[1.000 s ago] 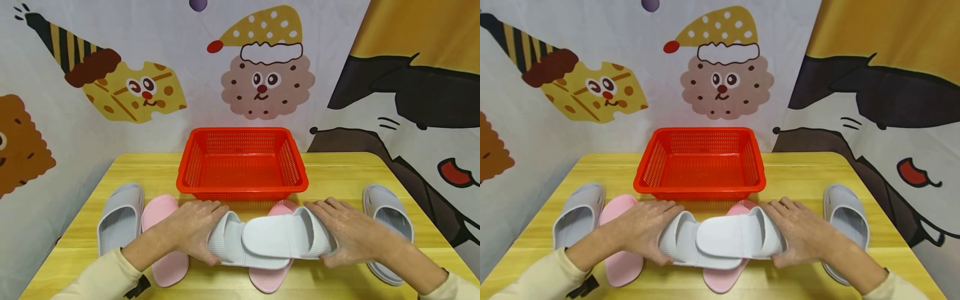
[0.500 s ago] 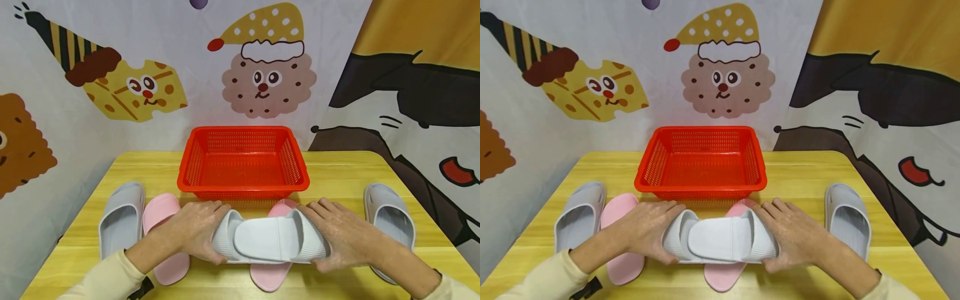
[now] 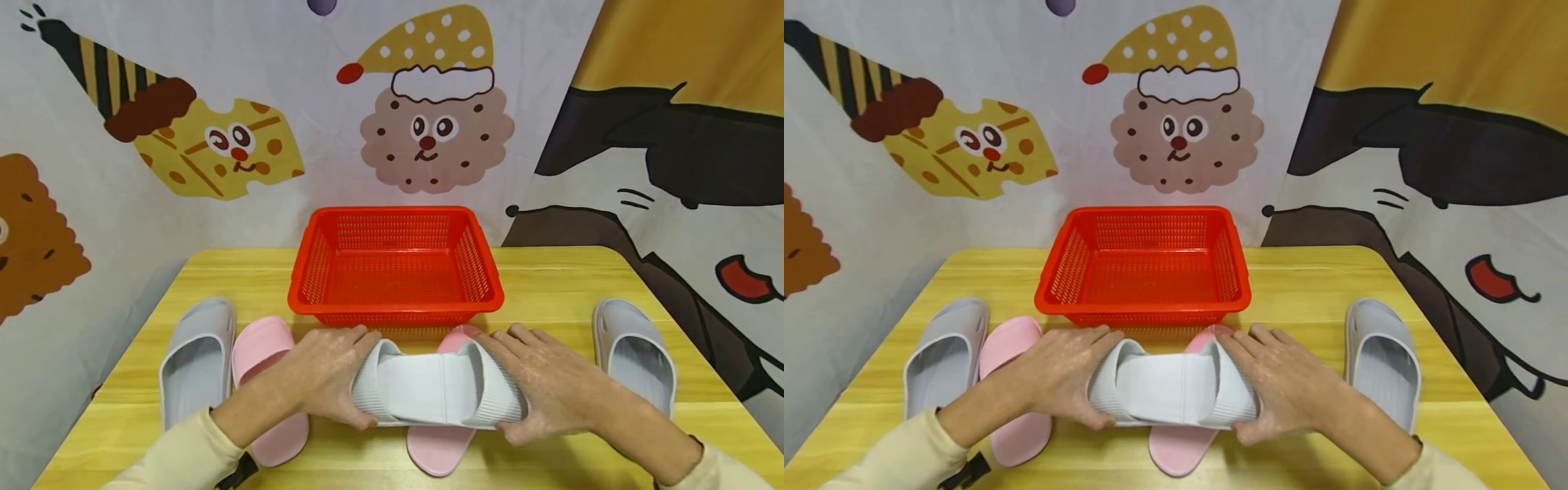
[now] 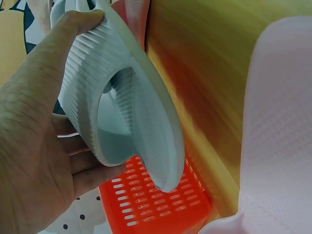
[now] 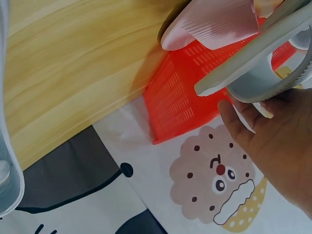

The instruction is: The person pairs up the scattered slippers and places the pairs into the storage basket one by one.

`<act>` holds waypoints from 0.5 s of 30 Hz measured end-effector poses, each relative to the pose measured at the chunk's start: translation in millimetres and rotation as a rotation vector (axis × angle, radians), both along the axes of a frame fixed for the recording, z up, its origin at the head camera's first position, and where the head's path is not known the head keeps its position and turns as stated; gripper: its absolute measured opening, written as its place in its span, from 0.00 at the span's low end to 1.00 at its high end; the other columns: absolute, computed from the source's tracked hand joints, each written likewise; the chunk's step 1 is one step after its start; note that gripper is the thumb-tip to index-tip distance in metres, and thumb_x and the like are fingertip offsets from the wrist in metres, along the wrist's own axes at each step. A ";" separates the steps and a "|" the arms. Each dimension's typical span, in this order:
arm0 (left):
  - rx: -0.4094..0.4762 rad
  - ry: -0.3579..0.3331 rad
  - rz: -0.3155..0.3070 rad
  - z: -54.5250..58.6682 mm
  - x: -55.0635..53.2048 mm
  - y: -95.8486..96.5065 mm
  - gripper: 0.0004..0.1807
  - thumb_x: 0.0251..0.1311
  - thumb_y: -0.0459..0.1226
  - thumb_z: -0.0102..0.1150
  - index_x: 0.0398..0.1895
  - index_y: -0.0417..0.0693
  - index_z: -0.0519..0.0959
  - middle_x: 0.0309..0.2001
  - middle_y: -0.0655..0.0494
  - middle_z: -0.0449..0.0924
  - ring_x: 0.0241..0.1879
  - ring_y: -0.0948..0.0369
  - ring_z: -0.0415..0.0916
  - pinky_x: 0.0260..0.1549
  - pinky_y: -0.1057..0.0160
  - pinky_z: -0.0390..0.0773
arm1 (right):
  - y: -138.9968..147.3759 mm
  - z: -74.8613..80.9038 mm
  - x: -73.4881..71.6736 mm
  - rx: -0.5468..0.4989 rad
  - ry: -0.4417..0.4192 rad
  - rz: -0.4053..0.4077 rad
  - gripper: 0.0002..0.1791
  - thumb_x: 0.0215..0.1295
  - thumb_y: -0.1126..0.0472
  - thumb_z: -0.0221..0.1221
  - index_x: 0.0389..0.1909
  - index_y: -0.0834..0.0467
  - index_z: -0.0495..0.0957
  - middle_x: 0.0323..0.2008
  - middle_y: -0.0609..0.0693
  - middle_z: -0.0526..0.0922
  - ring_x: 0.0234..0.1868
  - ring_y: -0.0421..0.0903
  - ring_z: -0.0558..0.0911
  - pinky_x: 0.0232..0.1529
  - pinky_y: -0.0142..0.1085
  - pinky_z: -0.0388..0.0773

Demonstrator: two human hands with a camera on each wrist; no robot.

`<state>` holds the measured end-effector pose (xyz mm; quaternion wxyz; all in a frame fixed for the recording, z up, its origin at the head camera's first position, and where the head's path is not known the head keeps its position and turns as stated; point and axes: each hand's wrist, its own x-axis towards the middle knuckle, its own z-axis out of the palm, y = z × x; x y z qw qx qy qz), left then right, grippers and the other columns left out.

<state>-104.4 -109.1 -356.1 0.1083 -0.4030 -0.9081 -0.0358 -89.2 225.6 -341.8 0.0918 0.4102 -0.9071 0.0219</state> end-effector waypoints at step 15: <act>-0.022 -0.009 0.016 -1.4 1.4 3.7 0.53 0.19 0.74 0.53 0.49 0.49 0.69 0.33 0.61 0.69 0.28 0.64 0.70 0.24 0.62 0.73 | -11.9 -2.9 -3.6 -0.005 0.023 0.018 0.60 0.22 0.28 0.61 0.62 0.57 0.62 0.44 0.41 0.68 0.42 0.40 0.63 0.45 0.41 0.66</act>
